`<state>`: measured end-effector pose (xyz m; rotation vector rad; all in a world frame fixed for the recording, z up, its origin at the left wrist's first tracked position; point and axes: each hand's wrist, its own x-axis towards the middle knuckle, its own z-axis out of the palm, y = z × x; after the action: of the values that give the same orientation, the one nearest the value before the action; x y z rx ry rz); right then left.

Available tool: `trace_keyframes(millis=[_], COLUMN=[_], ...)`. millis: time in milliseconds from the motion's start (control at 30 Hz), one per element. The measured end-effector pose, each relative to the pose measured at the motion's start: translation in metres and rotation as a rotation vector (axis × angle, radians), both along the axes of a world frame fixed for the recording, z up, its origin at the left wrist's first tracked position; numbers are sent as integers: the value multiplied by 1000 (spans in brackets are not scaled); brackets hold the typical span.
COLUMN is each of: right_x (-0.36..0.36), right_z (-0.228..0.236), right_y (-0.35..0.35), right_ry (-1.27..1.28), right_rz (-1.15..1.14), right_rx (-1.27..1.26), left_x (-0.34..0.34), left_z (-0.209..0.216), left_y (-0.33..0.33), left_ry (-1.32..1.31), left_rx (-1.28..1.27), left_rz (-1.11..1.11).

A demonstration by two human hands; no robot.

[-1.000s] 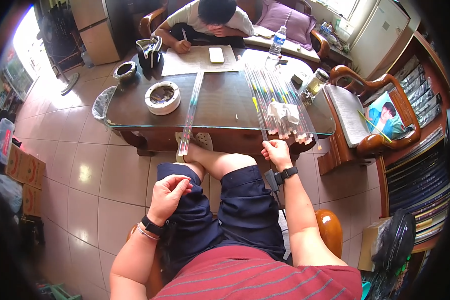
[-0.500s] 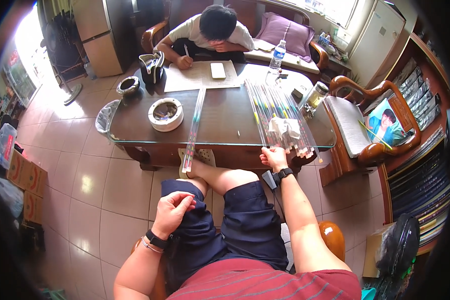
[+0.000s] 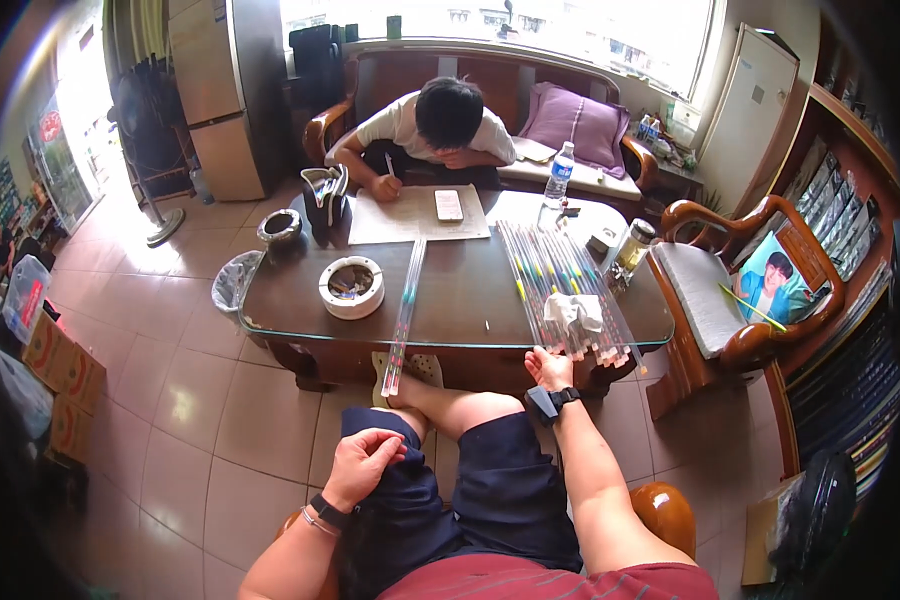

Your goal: The recorder is seen assembling and organizing fishing floats and protective tubes.

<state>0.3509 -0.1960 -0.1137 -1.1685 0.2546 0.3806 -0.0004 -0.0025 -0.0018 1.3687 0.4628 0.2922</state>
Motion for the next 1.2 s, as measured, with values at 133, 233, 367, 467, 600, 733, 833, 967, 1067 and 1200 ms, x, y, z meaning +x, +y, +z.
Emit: trace_keyframes(millis=[133,233,367,467,600,733,833,967,1067,1200], right_x=[3,-2,-23,-43,-86,-111,-126,-133,-128,-121], right_z=[-4,0,33,65,73,52,42,26,12,0], right_y=[-4,-8,-1,25,81,131,150,162,168,180], right_ry=[52,121,204,140,-123,-64,24,93,20,24], right_rz=[-64,-64,134,498,811,926,875,839,860,882], right_rx=[97,156,237,170,-164,-321,-330,-319,-235,-192], left_x=[0,0,0,0,0,-2,-4,-4,1,1], left_z=[0,0,1,-1,-2,-6,-8,-6,-9,-7], left_y=[0,1,3,4,5,2,0,0,1,7], left_ry=[7,-2,-3,-14,-18,-25,-4,13,-26,-24], left_rx=[9,3,-7,-4,8,7,-2,-4,45,46], left_rz=[-6,-4,-6,-18,-27,-22,-17,-32,-27,-33])
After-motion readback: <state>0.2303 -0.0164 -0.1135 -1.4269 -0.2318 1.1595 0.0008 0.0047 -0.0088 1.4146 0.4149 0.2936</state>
